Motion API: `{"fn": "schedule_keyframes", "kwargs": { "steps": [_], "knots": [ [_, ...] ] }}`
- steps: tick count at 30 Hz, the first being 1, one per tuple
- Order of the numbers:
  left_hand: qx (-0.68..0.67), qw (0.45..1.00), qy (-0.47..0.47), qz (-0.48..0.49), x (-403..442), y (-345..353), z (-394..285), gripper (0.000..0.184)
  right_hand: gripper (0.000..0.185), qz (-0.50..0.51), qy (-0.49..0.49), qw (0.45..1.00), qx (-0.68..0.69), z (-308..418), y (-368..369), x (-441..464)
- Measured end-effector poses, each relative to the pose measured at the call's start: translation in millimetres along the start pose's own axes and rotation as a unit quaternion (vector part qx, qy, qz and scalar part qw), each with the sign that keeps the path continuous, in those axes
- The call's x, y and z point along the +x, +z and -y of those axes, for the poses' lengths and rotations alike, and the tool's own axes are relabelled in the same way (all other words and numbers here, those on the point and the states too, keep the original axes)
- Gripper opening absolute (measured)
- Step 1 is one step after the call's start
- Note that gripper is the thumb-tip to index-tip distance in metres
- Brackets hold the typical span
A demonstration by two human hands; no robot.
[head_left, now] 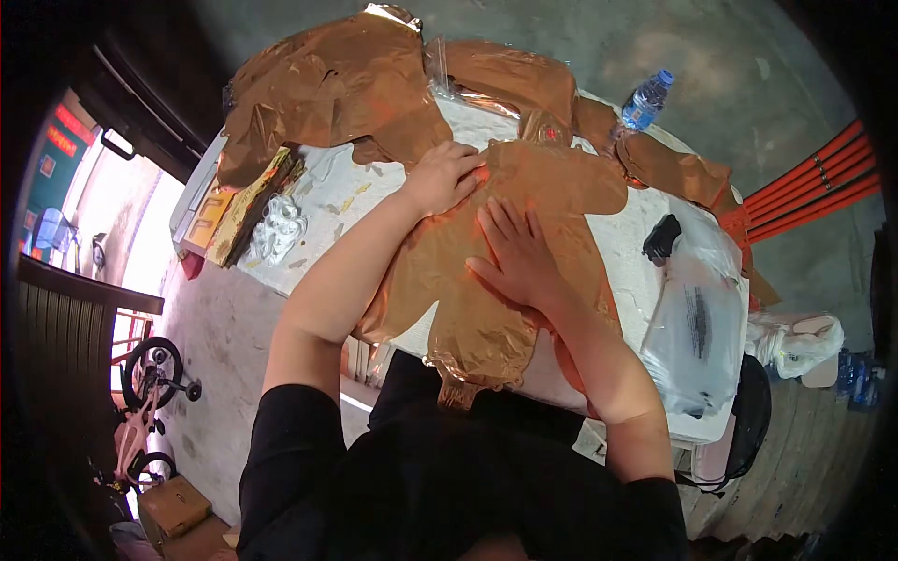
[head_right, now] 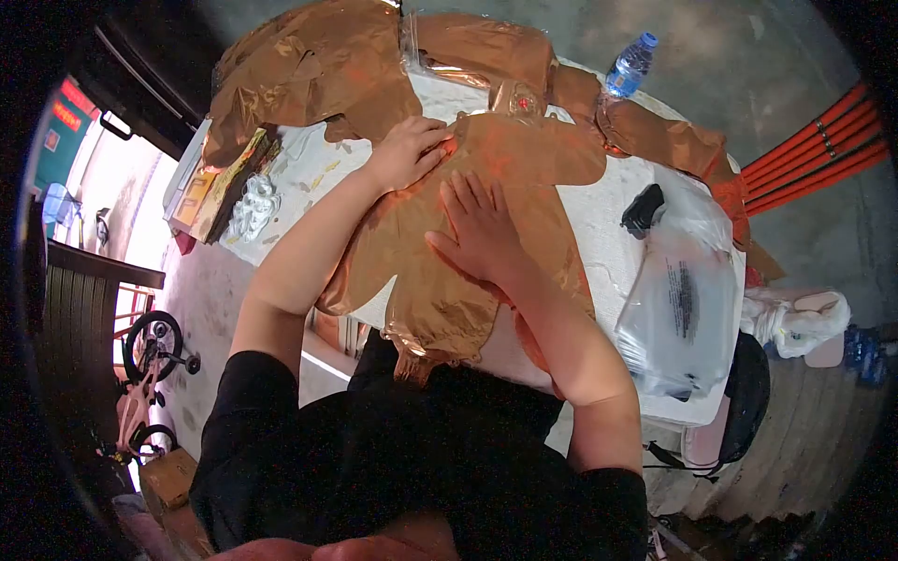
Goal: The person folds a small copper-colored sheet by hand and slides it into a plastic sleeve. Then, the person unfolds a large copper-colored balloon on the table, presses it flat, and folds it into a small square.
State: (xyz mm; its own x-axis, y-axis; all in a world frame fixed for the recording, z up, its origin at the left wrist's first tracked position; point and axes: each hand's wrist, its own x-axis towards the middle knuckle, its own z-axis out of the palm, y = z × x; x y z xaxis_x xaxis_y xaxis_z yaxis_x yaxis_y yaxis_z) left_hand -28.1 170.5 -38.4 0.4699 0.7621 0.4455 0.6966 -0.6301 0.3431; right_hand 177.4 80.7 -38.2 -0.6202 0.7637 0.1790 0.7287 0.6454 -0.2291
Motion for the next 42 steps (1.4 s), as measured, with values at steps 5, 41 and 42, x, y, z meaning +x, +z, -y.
{"fn": "schedule_keyframes", "kwargs": {
  "steps": [5,41,42],
  "knots": [
    [0.004,1.000,-0.002,0.001,-0.2,-1.1,-1.4,0.033,0.074,-0.004,-0.003,1.000,-0.005,-0.6,2.3,-0.2],
    [-0.103,0.994,0.038,0.027,51.7,53.9,-32.0,0.036,0.069,-0.045,-0.010,0.999,0.025,21.5,-5.6,-25.9],
    [-0.081,0.995,0.042,0.024,49.5,49.0,-36.7,0.039,0.067,-0.033,-0.014,0.999,0.024,28.4,-5.5,-38.3]
  ]
}}
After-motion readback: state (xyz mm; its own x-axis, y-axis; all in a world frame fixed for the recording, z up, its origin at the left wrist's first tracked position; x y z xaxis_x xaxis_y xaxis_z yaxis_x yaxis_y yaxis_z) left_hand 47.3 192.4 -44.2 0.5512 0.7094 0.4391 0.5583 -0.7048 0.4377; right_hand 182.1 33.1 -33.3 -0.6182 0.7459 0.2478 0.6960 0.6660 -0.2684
